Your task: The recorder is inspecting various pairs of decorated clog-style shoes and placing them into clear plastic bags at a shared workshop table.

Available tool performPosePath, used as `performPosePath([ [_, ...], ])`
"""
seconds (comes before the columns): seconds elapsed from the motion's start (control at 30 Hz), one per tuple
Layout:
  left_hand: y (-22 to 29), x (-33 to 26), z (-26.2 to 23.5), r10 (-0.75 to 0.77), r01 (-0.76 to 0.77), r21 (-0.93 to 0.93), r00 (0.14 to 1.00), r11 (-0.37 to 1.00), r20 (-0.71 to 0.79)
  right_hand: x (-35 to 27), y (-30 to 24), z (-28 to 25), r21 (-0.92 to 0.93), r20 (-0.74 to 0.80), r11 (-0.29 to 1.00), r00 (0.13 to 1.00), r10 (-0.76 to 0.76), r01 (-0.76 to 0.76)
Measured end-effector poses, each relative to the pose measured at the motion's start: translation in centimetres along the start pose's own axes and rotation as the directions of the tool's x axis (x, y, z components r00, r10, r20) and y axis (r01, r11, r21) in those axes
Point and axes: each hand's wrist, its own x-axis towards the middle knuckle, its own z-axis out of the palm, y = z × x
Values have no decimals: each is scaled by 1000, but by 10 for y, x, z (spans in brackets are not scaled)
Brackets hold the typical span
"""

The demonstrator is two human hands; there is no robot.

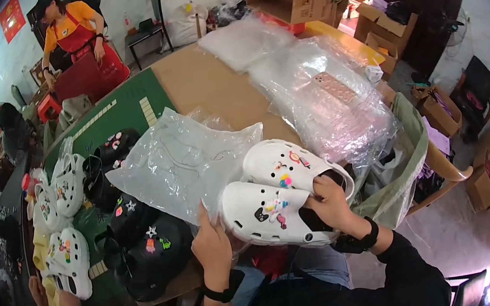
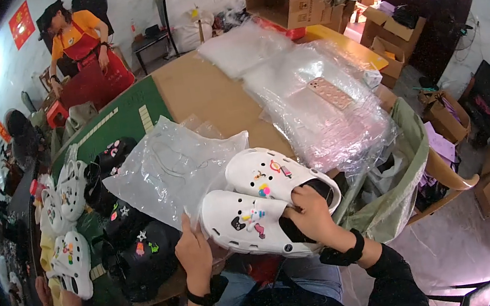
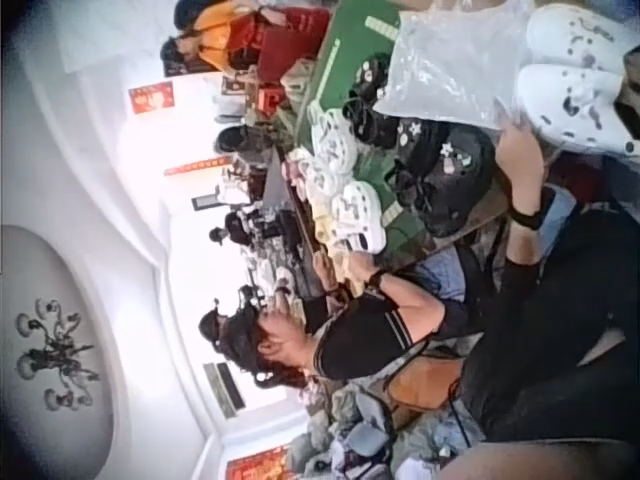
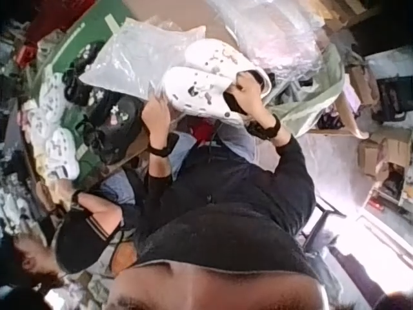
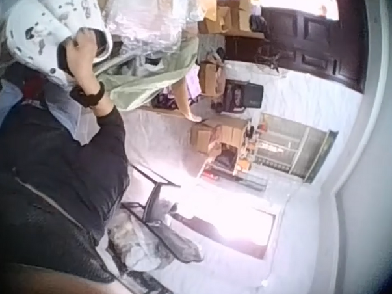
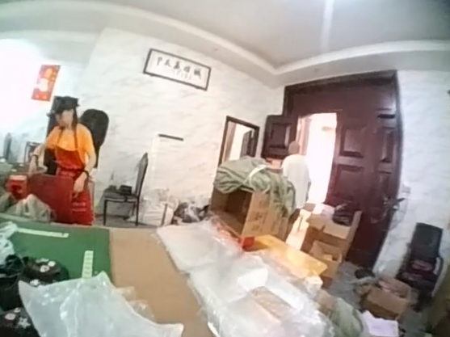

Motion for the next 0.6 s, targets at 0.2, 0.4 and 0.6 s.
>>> performPosePath([
  [0.2, -3, 4, 2, 20, -20, 14, 999, 1000, -28, -2, 7, -8, 112, 60, 994, 998, -11, 5],
  [0.4, -13, 11, 2, 45, -46, -93, 999, 995, -18, -4, 7, -23, 264, 313, 913, 923, 225, -312],
  [0.6, -13, 14, 7, -51, 58, -142, 997, 988, 53, -3, -9, -38, 421, 430, 878, 902, 28, -228],
])
